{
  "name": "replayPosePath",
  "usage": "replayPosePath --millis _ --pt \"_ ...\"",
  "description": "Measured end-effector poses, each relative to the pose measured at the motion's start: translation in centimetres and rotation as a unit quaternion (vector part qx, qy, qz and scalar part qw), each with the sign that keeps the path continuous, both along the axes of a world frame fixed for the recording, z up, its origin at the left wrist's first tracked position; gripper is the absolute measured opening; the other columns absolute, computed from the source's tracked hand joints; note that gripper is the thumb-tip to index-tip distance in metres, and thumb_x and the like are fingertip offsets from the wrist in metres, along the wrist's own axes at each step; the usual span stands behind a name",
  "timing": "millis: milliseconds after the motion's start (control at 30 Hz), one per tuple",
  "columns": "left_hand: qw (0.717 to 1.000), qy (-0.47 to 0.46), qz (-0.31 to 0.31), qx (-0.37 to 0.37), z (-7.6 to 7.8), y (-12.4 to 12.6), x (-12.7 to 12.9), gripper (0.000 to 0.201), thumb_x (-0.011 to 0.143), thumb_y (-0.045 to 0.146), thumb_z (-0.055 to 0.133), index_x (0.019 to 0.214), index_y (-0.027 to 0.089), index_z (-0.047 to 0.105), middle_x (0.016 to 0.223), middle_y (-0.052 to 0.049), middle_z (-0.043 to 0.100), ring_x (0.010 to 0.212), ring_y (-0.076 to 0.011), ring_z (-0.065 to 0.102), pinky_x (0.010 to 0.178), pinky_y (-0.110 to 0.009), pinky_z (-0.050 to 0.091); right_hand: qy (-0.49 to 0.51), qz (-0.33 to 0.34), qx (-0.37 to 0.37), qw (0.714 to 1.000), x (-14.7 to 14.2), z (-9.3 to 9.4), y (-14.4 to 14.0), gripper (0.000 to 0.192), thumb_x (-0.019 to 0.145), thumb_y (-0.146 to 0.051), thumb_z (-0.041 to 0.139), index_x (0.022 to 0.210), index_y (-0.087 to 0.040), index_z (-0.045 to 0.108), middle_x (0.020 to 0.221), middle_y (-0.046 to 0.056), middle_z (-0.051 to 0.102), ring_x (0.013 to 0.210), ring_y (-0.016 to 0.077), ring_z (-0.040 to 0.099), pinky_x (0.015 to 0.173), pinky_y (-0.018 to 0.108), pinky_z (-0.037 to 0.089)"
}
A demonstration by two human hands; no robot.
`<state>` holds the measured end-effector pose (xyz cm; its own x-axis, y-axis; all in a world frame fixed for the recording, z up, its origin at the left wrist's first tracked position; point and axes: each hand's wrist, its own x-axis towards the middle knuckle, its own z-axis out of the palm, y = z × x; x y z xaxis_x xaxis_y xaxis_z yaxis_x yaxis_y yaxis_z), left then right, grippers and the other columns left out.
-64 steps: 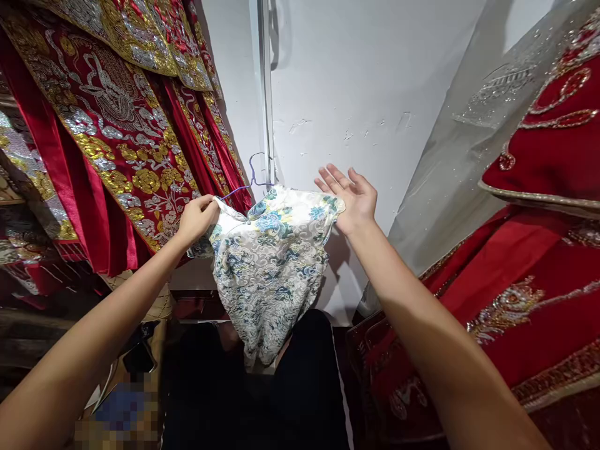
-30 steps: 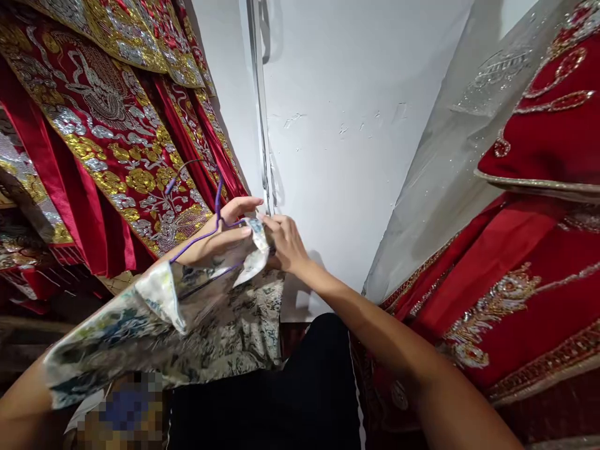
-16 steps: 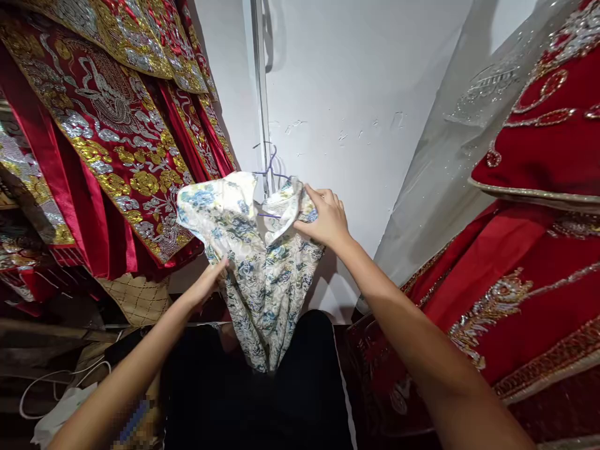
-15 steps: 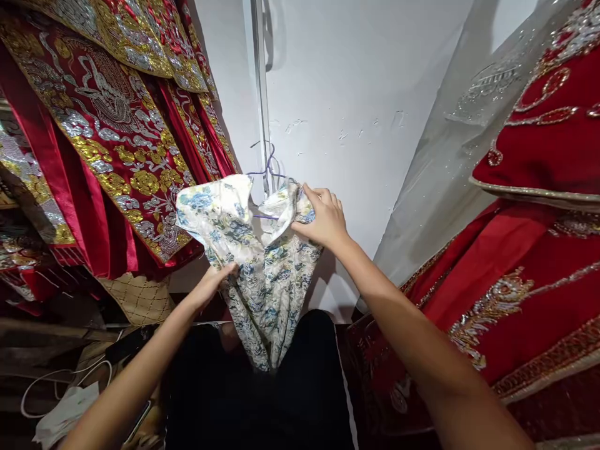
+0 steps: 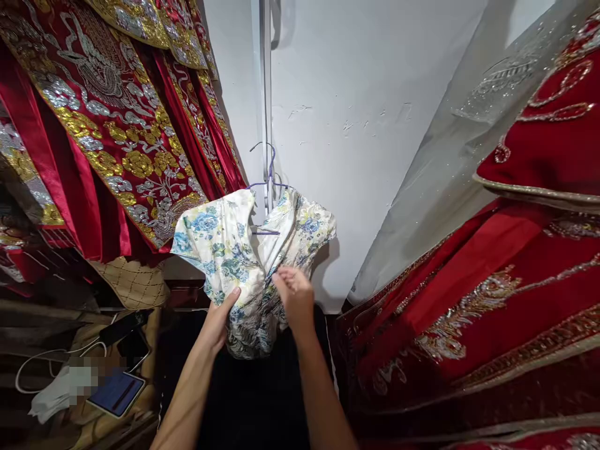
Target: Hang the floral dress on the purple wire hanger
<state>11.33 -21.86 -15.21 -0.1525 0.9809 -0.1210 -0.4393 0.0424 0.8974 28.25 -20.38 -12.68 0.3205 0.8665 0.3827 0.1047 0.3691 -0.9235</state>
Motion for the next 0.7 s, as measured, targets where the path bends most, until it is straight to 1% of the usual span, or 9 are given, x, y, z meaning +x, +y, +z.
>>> replayPosePath --millis 67,100,167,233,333,467,567,633,700 --pt "1.0 -0.011 -0.023 0.016 0.1 -0.4 0.0 0.072 0.081 0.037 0.08 0.145 0.026 0.049 0.15 -0.01 0.053 0.142 -0.0283 0.047 0.121 -0.043 0.035 0.023 0.073 -0.048 0.996 -1.6 -2.2 -0.6 0.029 0.082 -0.047 0.071 0.084 -0.019 0.066 0.076 0.004 0.067 0.07 0.0189 0.061 0.066 0.031 0.049" --pt "0.999 -0.016 -0.036 0.025 0.1 -0.5 0.0 0.072 0.081 0.037 0.079 0.145 0.026 0.049 0.149 -0.01 0.054 0.14 -0.0284 0.049 0.12 -0.042 0.037 0.024 0.102 -0.056 0.993 -2.1 -2.8 -0.7 0.031 0.084 -0.049 0.069 0.078 -0.019 0.064 0.072 0.003 0.065 0.068 0.0179 0.059 0.064 0.029 0.048" --pt "0.998 -0.017 -0.052 0.033 0.1 -0.6 -0.2 0.072 0.083 0.038 0.078 0.147 0.025 0.047 0.148 -0.011 0.055 0.138 -0.0283 0.052 0.119 -0.042 0.039 0.01 0.128 -0.053 0.99 -2.4 -2.9 -0.7 0.034 0.087 -0.05 0.064 0.073 -0.019 0.061 0.068 0.001 0.061 0.065 0.0168 0.057 0.062 0.028 0.046" --pt "0.998 -0.012 -0.058 0.031 0.1 -0.6 -0.3 0.072 0.084 0.038 0.077 0.147 0.025 0.046 0.148 -0.011 0.055 0.137 -0.028 0.052 0.119 -0.042 0.04 -0.019 0.13 -0.044 0.99 -2.1 -2.3 -0.5 0.034 0.09 -0.049 0.061 0.073 -0.02 0.061 0.068 0.001 0.061 0.065 0.0169 0.057 0.062 0.028 0.045" --pt "0.998 -0.002 -0.059 0.036 0.0 -0.6 -0.1 0.071 0.084 0.037 0.077 0.147 0.026 0.046 0.149 -0.009 0.054 0.139 -0.0274 0.051 0.119 -0.041 0.04 -0.061 0.1 -0.043 0.992 -1.2 -1.5 -0.8 0.033 0.092 -0.048 0.057 0.075 -0.021 0.064 0.069 0.001 0.063 0.067 0.0184 0.06 0.064 0.029 0.046" --pt "0.998 0.0 -0.041 0.039 0.0 -0.8 0.3 0.071 0.083 0.037 0.077 0.146 0.028 0.046 0.151 -0.008 0.052 0.139 -0.0274 0.05 0.118 -0.041 0.041 -0.071 -0.003 -0.034 0.997 -0.4 -1.7 -1.8 0.025 0.09 -0.046 0.06 0.084 -0.024 0.071 0.076 0.003 0.071 0.075 0.0231 0.067 0.068 0.033 0.051" --pt "0.999 -0.002 -0.039 0.007 0.2 -1.2 0.3 0.075 0.081 0.038 0.079 0.148 0.029 0.044 0.151 -0.008 0.053 0.14 -0.0281 0.049 0.119 -0.043 0.04 -0.056 -0.063 -0.01 0.996 0.0 -1.9 -2.1 0.02 0.088 -0.041 0.064 0.091 -0.026 0.075 0.08 0.003 0.075 0.076 0.0248 0.07 0.07 0.035 0.054" --pt "0.999 -0.01 -0.046 -0.027 0.5 -1.5 0.3 0.079 0.08 0.038 0.08 0.148 0.029 0.042 0.15 -0.009 0.053 0.14 -0.0296 0.05 0.119 -0.046 0.041 -0.052 -0.071 0.002 0.996 0.2 -1.9 -2.0 0.018 0.087 -0.039 0.066 0.093 -0.026 0.077 0.082 0.003 0.076 0.077 0.0252 0.071 0.071 0.036 0.055" --pt "0.997 -0.027 -0.057 -0.037 0.8 -1.9 0.3 0.079 0.08 0.038 0.081 0.149 0.028 0.042 0.149 -0.009 0.054 0.137 -0.031 0.052 0.117 -0.047 0.043 -0.045 -0.047 0.002 0.998 0.1 -1.8 -1.9 0.018 0.084 -0.038 0.069 0.095 -0.026 0.077 0.086 0.004 0.077 0.081 0.0255 0.072 0.072 0.037 0.056"
